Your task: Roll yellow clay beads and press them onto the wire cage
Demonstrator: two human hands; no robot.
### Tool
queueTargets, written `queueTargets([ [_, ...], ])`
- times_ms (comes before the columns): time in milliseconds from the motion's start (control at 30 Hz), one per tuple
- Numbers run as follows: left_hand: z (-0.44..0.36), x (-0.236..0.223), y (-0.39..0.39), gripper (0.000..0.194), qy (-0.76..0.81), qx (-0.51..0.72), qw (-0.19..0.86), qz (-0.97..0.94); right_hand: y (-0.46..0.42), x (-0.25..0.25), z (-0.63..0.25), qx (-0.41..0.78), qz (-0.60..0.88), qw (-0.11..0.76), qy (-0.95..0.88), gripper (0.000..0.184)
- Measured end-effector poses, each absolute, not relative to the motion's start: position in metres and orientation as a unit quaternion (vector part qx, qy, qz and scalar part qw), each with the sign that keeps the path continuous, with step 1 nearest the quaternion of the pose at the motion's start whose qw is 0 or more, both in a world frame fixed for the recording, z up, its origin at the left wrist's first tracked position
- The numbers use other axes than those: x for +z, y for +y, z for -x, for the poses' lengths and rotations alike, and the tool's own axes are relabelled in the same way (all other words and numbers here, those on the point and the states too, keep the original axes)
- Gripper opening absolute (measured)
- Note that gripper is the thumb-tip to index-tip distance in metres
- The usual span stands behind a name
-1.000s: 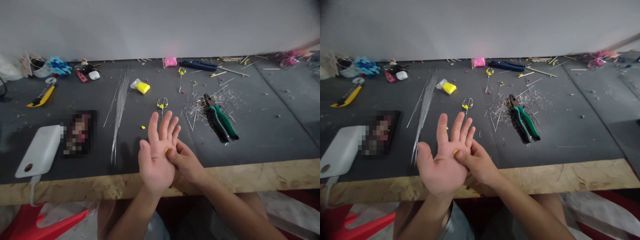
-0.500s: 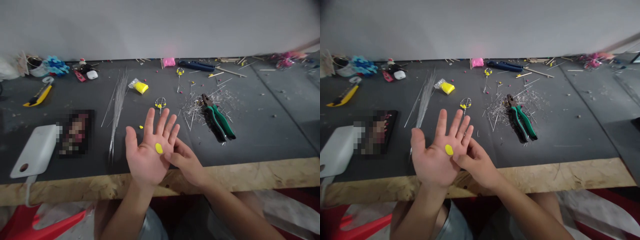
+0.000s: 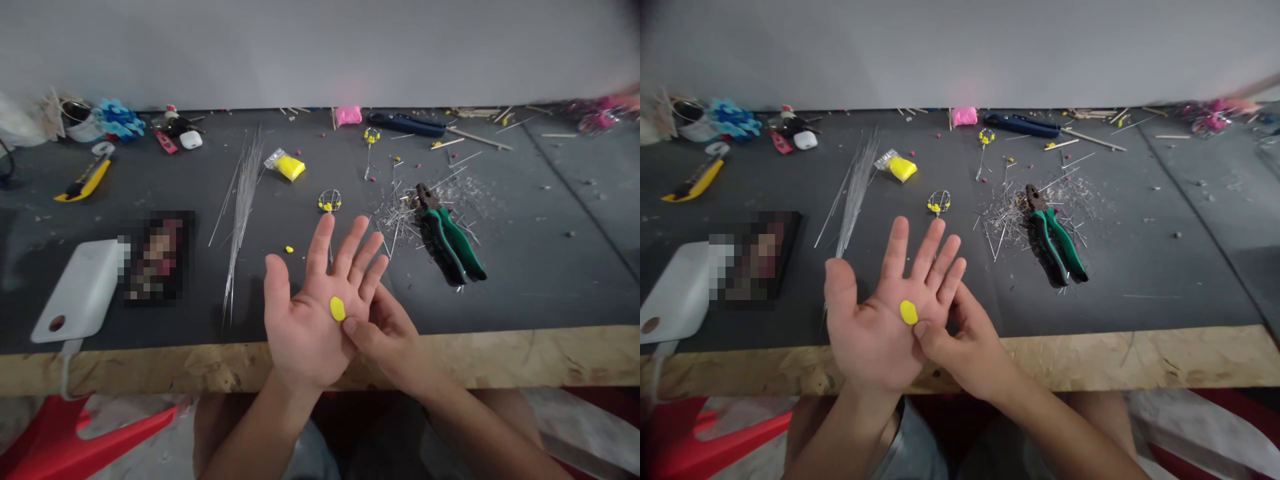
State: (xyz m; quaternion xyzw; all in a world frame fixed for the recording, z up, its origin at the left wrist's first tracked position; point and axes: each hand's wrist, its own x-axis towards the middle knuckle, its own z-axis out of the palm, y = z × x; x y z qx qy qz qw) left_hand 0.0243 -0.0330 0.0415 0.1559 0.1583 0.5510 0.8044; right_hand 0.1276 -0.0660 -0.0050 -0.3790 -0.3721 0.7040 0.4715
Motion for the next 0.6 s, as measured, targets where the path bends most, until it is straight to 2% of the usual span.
queueTargets([
  [600, -0.0262, 0.0396, -0.0337, 0.075, 0.145, 0.564, 0.796, -0.165, -0.0643, -0.0022, -0.1273, 0.711, 0.378, 0.470, -0.361, 0.036],
])
